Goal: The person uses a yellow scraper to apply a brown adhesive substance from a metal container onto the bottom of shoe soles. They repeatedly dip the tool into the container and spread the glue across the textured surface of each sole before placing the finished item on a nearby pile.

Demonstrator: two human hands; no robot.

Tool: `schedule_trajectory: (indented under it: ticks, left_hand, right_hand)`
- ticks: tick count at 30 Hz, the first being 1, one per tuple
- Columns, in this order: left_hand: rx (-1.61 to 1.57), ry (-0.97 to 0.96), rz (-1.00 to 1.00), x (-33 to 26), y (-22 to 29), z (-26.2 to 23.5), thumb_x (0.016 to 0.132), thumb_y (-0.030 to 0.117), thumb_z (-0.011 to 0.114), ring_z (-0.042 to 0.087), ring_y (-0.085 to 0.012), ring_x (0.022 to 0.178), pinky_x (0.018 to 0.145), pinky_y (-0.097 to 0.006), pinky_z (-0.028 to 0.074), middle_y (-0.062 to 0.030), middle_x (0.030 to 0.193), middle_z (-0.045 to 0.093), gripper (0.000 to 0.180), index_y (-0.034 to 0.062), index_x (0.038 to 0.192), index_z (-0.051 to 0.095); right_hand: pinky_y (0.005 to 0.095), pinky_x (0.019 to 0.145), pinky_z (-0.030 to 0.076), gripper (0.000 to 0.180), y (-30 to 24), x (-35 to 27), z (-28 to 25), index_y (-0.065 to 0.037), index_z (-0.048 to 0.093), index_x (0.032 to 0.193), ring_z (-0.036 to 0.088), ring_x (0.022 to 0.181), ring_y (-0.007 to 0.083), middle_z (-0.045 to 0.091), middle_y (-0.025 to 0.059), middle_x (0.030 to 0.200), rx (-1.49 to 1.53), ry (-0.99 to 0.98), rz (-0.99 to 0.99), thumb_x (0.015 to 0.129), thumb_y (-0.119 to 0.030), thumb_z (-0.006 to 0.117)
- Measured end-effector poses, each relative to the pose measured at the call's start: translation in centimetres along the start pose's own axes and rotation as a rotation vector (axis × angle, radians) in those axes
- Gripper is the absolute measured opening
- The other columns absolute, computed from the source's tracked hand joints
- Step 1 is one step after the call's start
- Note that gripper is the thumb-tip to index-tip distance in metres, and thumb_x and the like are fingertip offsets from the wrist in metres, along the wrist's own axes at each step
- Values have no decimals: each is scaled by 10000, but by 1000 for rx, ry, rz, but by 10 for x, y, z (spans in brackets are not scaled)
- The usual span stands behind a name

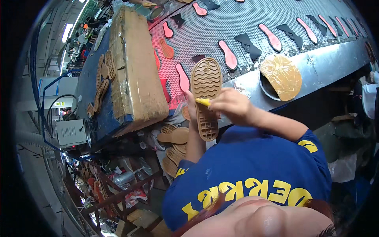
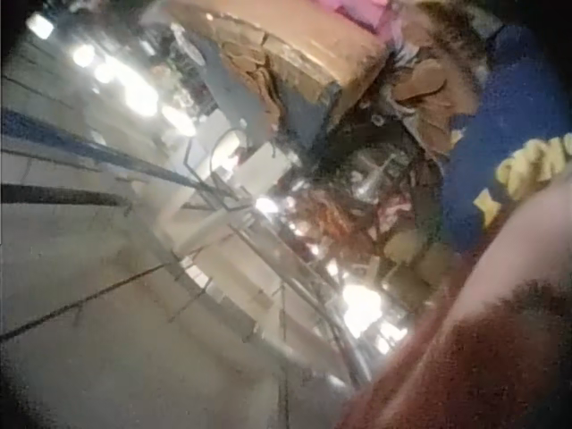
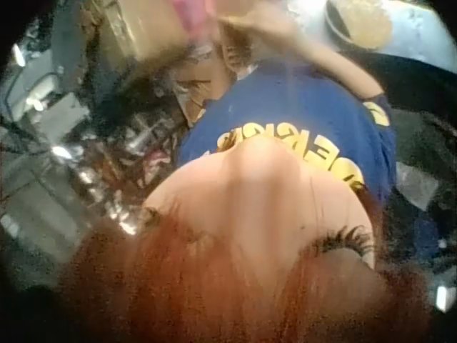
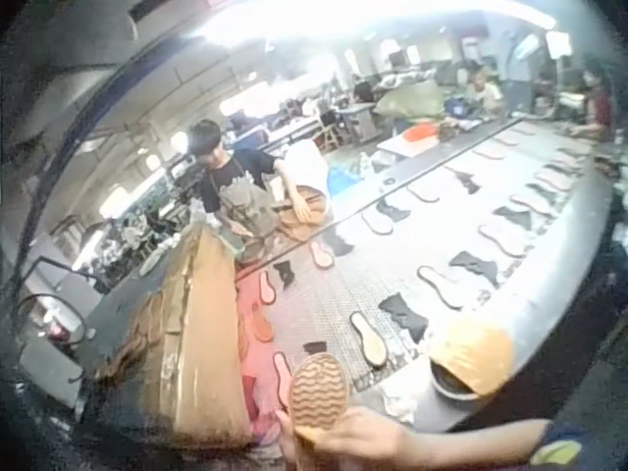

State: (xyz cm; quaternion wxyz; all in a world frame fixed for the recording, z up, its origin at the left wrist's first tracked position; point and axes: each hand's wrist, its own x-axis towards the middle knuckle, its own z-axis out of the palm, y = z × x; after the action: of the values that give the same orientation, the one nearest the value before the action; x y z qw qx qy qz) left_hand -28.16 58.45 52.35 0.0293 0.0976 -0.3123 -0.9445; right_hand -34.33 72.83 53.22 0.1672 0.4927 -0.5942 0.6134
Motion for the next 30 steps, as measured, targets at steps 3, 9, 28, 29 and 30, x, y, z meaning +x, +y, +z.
schedule_trajectory:
  ticks: [3, 9, 28, 29, 30]
  left_hand:
    - [-11, -212, -32, -8, 2, 2, 905, 726, 232, 619, -243, 517, 428, -301, 536, -186, 1051, 616, 879, -22, 1342, 382]
    - [12, 58, 13, -10, 0, 0, 914, 708, 260, 644, -249, 577, 428, -319, 557, -280, 1139, 572, 859, -13, 1373, 351]
    - [-214, -74, -187, -1, -13, -44, 954, 641, 205, 666, -344, 579, 442, -384, 578, -337, 1172, 539, 791, -11, 1391, 304]
    - [-185, -30, -165, -1, -11, -39, 952, 646, 203, 670, -344, 584, 430, -378, 579, -387, 1234, 480, 803, -4, 1420, 257]
    - [-261, -170, -226, 0, -10, -46, 950, 648, 202, 673, -344, 591, 431, -379, 585, -415, 1272, 433, 810, 0, 1437, 226]
  right_hand:
    - [355, 678, 512, 281, 31, 13, -27, -40, 668, 996, 639, 753, 260, 668, 103, 870, -49, 62, 199, 738, 65, 634]
    - [364, 718, 511, 229, -8, -4, -8, -40, 668, 952, 631, 780, 265, 646, 91, 859, -53, -85, 2, 742, 49, 687]
    - [330, 611, 473, 318, 4, -19, -5, -84, 686, 970, 573, 671, 241, 598, 63, 750, 118, -183, 119, 685, 53, 658]
    - [323, 629, 481, 323, -18, -25, -5, -73, 685, 975, 581, 682, 241, 596, 73, 769, 125, -230, 91, 686, 67, 650]
    - [316, 647, 488, 327, -32, -29, -8, -61, 685, 980, 589, 693, 242, 595, 82, 788, 123, -278, 64, 688, 80, 641]
